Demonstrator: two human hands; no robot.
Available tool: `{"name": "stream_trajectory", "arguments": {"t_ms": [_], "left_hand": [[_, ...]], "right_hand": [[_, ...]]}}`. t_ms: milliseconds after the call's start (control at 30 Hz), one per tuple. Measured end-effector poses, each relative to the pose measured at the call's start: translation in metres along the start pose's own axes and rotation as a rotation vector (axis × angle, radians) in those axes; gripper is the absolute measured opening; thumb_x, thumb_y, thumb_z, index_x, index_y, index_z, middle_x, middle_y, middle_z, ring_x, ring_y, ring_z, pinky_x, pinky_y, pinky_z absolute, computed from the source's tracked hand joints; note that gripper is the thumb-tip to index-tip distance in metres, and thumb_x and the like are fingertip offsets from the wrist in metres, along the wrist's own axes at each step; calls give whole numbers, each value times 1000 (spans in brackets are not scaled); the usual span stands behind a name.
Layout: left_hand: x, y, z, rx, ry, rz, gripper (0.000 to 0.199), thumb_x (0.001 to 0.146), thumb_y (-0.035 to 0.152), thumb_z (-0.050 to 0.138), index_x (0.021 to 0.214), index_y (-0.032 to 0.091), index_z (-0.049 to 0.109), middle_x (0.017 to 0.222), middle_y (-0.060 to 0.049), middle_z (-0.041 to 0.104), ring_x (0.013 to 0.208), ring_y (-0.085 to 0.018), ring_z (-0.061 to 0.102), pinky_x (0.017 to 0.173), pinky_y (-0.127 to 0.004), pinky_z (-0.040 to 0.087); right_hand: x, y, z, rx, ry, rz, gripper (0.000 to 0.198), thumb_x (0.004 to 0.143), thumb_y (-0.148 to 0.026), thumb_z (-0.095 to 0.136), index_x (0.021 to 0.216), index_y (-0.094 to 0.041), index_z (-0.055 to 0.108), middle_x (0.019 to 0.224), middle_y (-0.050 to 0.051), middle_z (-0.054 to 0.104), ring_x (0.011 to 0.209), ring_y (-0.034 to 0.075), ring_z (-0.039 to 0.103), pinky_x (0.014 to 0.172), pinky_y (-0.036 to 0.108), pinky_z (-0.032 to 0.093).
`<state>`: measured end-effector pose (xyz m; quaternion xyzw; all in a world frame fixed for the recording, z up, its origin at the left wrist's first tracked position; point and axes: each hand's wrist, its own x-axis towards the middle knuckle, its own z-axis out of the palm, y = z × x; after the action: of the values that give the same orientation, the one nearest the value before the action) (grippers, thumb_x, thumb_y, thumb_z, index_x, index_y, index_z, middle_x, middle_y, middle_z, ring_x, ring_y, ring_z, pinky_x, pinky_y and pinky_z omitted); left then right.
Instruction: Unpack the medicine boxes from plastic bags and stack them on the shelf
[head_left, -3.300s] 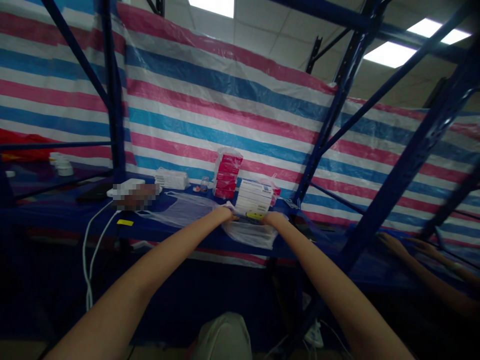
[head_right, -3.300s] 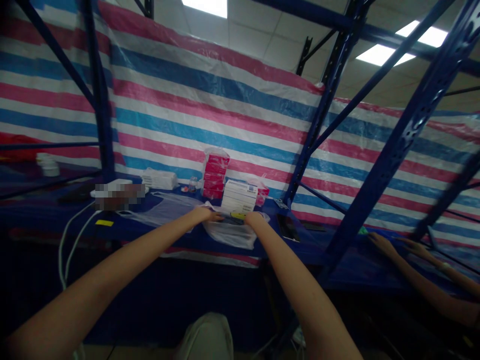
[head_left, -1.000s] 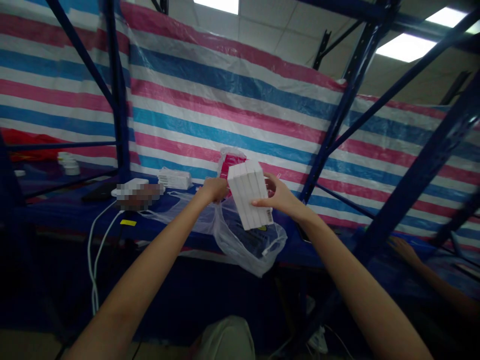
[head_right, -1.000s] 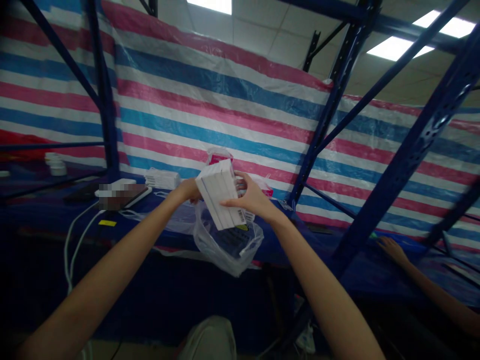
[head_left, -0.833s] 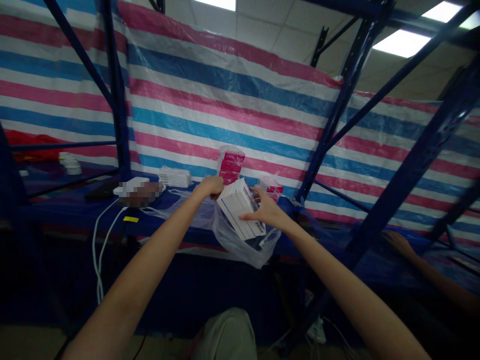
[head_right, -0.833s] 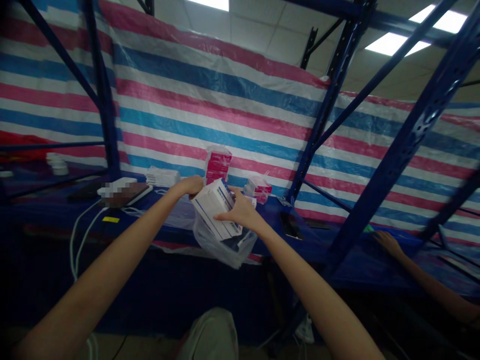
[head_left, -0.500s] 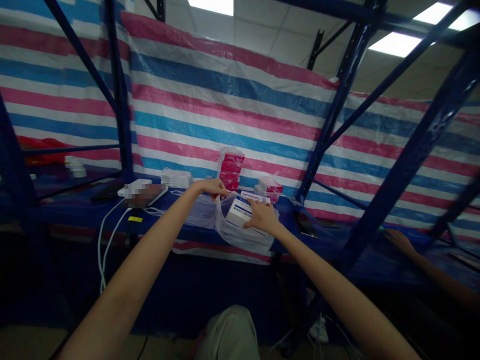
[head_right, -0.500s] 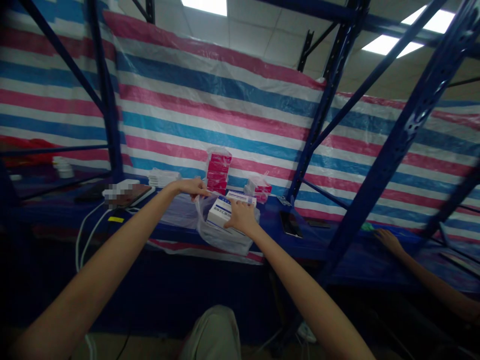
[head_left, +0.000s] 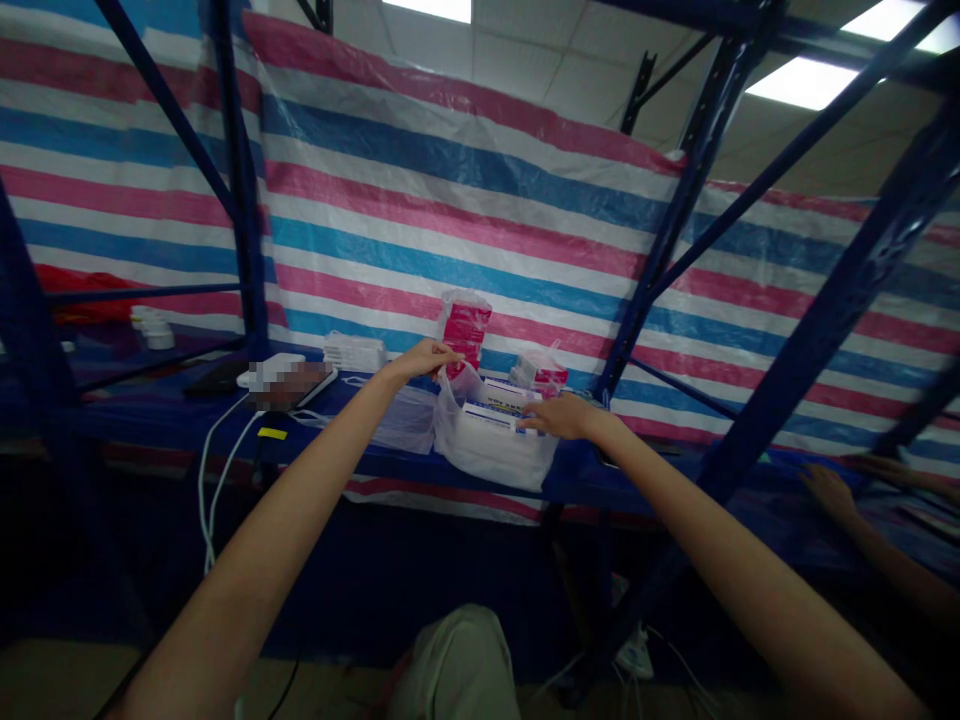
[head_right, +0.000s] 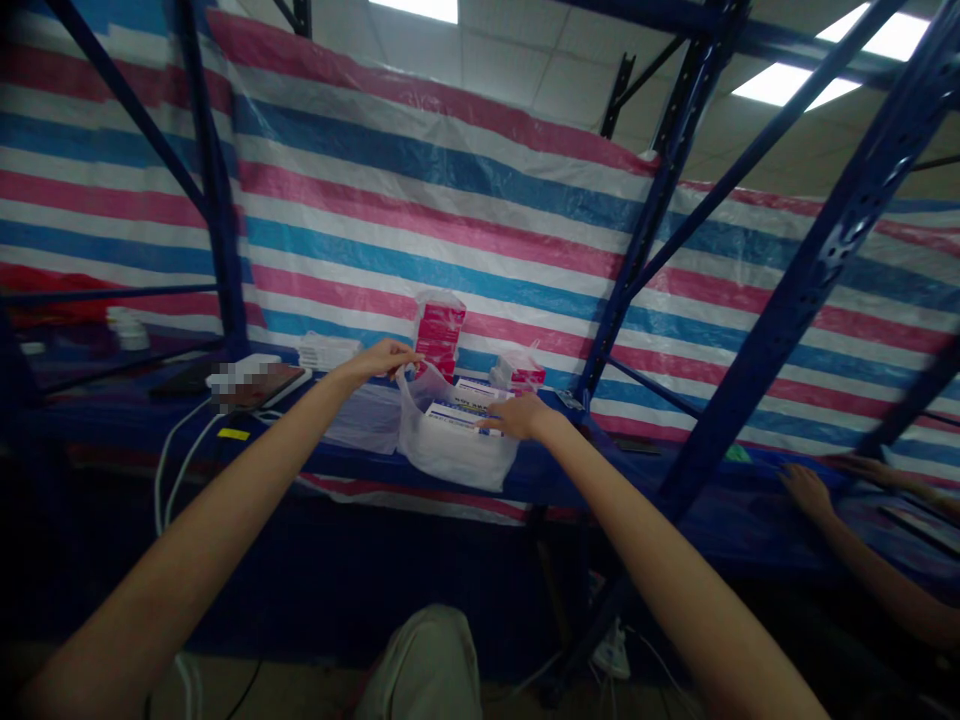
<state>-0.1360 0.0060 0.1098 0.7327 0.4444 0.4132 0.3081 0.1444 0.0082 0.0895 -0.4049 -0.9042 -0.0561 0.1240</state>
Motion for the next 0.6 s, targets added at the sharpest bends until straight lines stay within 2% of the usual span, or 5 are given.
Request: {"name": "stream_trajectory", "arguments": {"t_ms": [100, 267, 333, 467, 600], "left_hand": [[2, 1, 7, -63, 65, 5, 27, 77, 36, 55, 66, 11, 60, 42, 4, 45, 36, -5, 38, 39, -18, 27], [8, 7, 21, -167, 205, 3, 24, 79, 31, 53, 67, 12, 60, 47, 3, 48, 40, -6, 41, 43, -18, 30], [12, 8, 24, -207, 233, 22, 22, 79, 28, 52, 67, 12, 60, 50, 2, 50, 43, -6, 42, 46, -18, 32], [19, 8, 26, -245, 244, 77, 21, 79, 24, 50, 65, 11, 59, 54, 0, 53, 49, -6, 44, 51, -18, 35], [23, 6, 26, -274, 212, 98, 22, 79, 25, 51, 63, 11, 57, 65, -2, 60, 55, -7, 48, 55, -17, 37]], "right_hand": [[-15, -1, -18, -238, -129, -73, 29, 83, -45, 48, 78, -24, 67, 80, 8, 67, 84, 28, 60, 85, 46, 35], [-23, 9, -51, -428, 20, -113, 34, 83, -45, 50, 91, -16, 66, 101, 17, 60, 99, 32, 51, 85, 44, 33], [-25, 21, -59, -414, -9, -133, 35, 79, -47, 54, 93, -17, 66, 103, 16, 59, 98, 31, 51, 83, 41, 35], [-32, 42, -66, -250, -180, -164, 30, 70, -49, 63, 84, -23, 69, 93, 9, 63, 90, 27, 56, 74, 34, 39], [-37, 60, -72, -60, -282, -37, 21, 59, -42, 71, 66, -22, 68, 69, 4, 65, 65, 21, 58, 62, 30, 40]]}}
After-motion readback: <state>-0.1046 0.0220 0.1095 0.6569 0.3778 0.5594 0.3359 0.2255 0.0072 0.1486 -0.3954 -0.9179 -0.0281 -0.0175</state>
